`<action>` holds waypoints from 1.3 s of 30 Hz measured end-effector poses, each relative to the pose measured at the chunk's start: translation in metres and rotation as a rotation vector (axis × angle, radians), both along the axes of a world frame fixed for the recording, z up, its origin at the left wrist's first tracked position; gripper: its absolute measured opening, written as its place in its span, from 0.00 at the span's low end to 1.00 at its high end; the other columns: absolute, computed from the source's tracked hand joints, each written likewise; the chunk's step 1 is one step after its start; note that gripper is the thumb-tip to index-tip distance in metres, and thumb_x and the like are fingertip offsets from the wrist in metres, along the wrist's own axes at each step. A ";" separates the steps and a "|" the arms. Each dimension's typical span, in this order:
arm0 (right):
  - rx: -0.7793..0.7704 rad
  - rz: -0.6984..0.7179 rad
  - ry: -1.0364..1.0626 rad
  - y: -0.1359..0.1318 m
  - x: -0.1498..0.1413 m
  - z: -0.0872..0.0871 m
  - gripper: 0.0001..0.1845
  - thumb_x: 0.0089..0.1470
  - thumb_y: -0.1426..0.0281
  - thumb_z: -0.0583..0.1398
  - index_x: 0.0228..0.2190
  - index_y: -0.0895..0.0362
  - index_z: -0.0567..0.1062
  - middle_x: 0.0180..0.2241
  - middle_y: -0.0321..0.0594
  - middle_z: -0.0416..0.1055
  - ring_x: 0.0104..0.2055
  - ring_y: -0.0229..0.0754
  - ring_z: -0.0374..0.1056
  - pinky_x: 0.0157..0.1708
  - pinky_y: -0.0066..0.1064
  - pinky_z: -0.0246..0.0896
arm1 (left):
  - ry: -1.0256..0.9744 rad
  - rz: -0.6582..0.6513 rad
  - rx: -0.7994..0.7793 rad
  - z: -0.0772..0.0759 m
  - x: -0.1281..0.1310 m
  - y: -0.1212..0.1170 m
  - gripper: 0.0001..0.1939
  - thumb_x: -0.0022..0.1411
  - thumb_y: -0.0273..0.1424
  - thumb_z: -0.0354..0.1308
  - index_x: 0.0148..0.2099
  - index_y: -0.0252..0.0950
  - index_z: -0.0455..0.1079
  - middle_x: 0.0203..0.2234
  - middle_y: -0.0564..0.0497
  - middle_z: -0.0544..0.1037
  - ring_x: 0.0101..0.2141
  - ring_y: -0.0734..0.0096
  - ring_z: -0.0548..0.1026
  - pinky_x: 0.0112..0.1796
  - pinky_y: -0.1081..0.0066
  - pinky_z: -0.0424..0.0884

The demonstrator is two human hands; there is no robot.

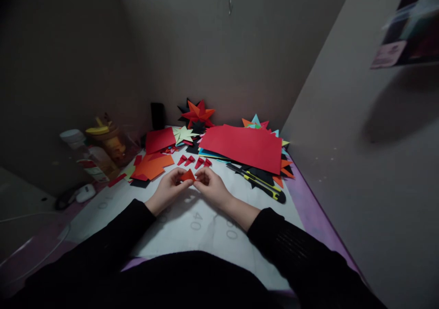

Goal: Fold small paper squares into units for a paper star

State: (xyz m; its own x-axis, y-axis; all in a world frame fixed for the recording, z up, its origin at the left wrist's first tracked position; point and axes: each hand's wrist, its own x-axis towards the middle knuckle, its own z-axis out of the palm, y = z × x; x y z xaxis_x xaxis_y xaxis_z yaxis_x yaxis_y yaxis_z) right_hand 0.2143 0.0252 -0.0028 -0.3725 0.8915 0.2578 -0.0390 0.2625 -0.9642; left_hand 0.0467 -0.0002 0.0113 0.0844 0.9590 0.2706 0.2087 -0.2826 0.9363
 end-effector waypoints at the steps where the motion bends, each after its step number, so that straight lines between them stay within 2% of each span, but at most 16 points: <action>1: -0.016 0.019 -0.007 0.000 0.000 0.000 0.12 0.46 0.69 0.62 0.33 0.55 0.66 0.25 0.31 0.66 0.26 0.36 0.62 0.28 0.29 0.56 | -0.019 0.000 -0.008 -0.001 0.000 0.001 0.11 0.54 0.33 0.62 0.37 0.34 0.67 0.30 0.51 0.74 0.30 0.72 0.72 0.31 0.73 0.66; 5: -0.017 0.045 -0.041 -0.002 0.000 -0.001 0.14 0.45 0.71 0.62 0.34 0.53 0.63 0.21 0.27 0.62 0.23 0.34 0.59 0.25 0.27 0.53 | -0.073 -0.007 -0.040 -0.003 0.002 0.002 0.12 0.54 0.32 0.62 0.39 0.34 0.65 0.32 0.51 0.74 0.31 0.72 0.73 0.31 0.74 0.65; 8: -0.073 0.087 -0.030 -0.003 0.000 -0.001 0.17 0.45 0.69 0.61 0.36 0.53 0.61 0.21 0.26 0.62 0.22 0.34 0.58 0.25 0.26 0.53 | -0.049 0.008 -0.019 -0.002 0.001 0.002 0.11 0.54 0.31 0.61 0.39 0.35 0.63 0.31 0.51 0.73 0.30 0.73 0.72 0.31 0.73 0.65; 11: -0.072 0.101 -0.077 -0.001 0.001 0.000 0.13 0.47 0.66 0.61 0.34 0.55 0.64 0.23 0.28 0.63 0.23 0.34 0.58 0.24 0.26 0.52 | 0.123 -0.014 0.047 -0.001 -0.003 0.002 0.10 0.55 0.29 0.59 0.39 0.36 0.62 0.28 0.54 0.73 0.27 0.73 0.71 0.29 0.73 0.64; 13: -0.020 0.069 -0.163 0.001 0.002 0.000 0.08 0.48 0.65 0.60 0.27 0.56 0.66 0.23 0.31 0.63 0.24 0.34 0.58 0.25 0.27 0.51 | 0.247 -0.039 0.090 -0.001 -0.006 0.002 0.11 0.56 0.27 0.57 0.42 0.36 0.62 0.26 0.54 0.73 0.26 0.73 0.70 0.29 0.73 0.63; 15: -0.005 0.032 -0.228 0.003 0.003 0.000 0.09 0.48 0.66 0.59 0.23 0.57 0.66 0.21 0.32 0.63 0.24 0.34 0.58 0.25 0.27 0.51 | 0.296 -0.051 0.111 -0.003 -0.008 0.001 0.12 0.57 0.26 0.56 0.44 0.37 0.61 0.26 0.54 0.74 0.26 0.73 0.70 0.30 0.72 0.64; 17: -0.039 0.012 -0.240 0.003 0.003 -0.001 0.08 0.48 0.66 0.59 0.23 0.57 0.67 0.20 0.32 0.64 0.23 0.34 0.59 0.24 0.27 0.51 | 0.247 -0.053 0.108 -0.004 -0.008 0.001 0.13 0.58 0.26 0.55 0.46 0.37 0.61 0.27 0.53 0.75 0.28 0.72 0.72 0.32 0.71 0.65; 21: -0.119 0.035 -0.208 0.003 0.002 -0.002 0.06 0.46 0.68 0.59 0.25 0.58 0.69 0.19 0.31 0.65 0.21 0.34 0.60 0.22 0.26 0.53 | 0.017 -0.046 0.028 -0.003 -0.006 0.003 0.16 0.58 0.30 0.57 0.48 0.36 0.60 0.29 0.52 0.75 0.30 0.71 0.74 0.33 0.71 0.67; 23: -0.115 0.034 -0.158 0.003 0.002 -0.002 0.05 0.45 0.68 0.59 0.26 0.58 0.71 0.20 0.32 0.67 0.22 0.34 0.62 0.23 0.26 0.55 | -0.039 -0.037 -0.023 -0.001 -0.005 0.004 0.14 0.59 0.33 0.56 0.47 0.36 0.62 0.28 0.52 0.75 0.29 0.71 0.73 0.32 0.72 0.67; 27: -0.042 -0.015 -0.067 0.004 0.004 -0.002 0.07 0.46 0.69 0.59 0.29 0.58 0.73 0.24 0.35 0.70 0.25 0.36 0.65 0.27 0.28 0.59 | 0.036 -0.085 -0.058 0.003 -0.007 0.005 0.12 0.64 0.38 0.50 0.41 0.35 0.68 0.30 0.51 0.74 0.30 0.72 0.70 0.31 0.72 0.66; 30: 0.017 -0.047 -0.072 0.003 0.005 -0.001 0.05 0.47 0.69 0.59 0.28 0.58 0.73 0.26 0.35 0.71 0.27 0.37 0.66 0.30 0.29 0.59 | 0.075 -0.165 -0.059 0.000 -0.009 0.006 0.12 0.61 0.39 0.54 0.36 0.35 0.69 0.29 0.51 0.72 0.30 0.71 0.69 0.31 0.72 0.65; 33: 0.048 -0.050 -0.090 0.002 0.006 0.000 0.05 0.47 0.68 0.59 0.28 0.57 0.74 0.27 0.36 0.72 0.29 0.39 0.66 0.33 0.31 0.60 | 0.021 -0.205 -0.089 -0.003 -0.010 0.005 0.10 0.57 0.38 0.59 0.35 0.36 0.69 0.29 0.51 0.71 0.28 0.72 0.68 0.28 0.73 0.64; 36: 0.048 -0.043 -0.099 0.002 0.006 0.000 0.04 0.46 0.70 0.59 0.27 0.57 0.73 0.26 0.35 0.71 0.30 0.39 0.66 0.33 0.31 0.60 | -0.023 -0.235 -0.120 -0.002 -0.009 0.003 0.08 0.58 0.37 0.59 0.36 0.37 0.69 0.27 0.51 0.70 0.27 0.74 0.67 0.26 0.73 0.62; 39: 0.036 -0.055 -0.090 0.002 0.006 0.000 0.03 0.44 0.71 0.59 0.26 0.57 0.73 0.25 0.34 0.70 0.29 0.38 0.65 0.32 0.30 0.59 | 0.025 -0.221 -0.101 0.000 -0.009 0.001 0.07 0.58 0.35 0.58 0.35 0.36 0.69 0.27 0.51 0.70 0.25 0.75 0.66 0.24 0.73 0.60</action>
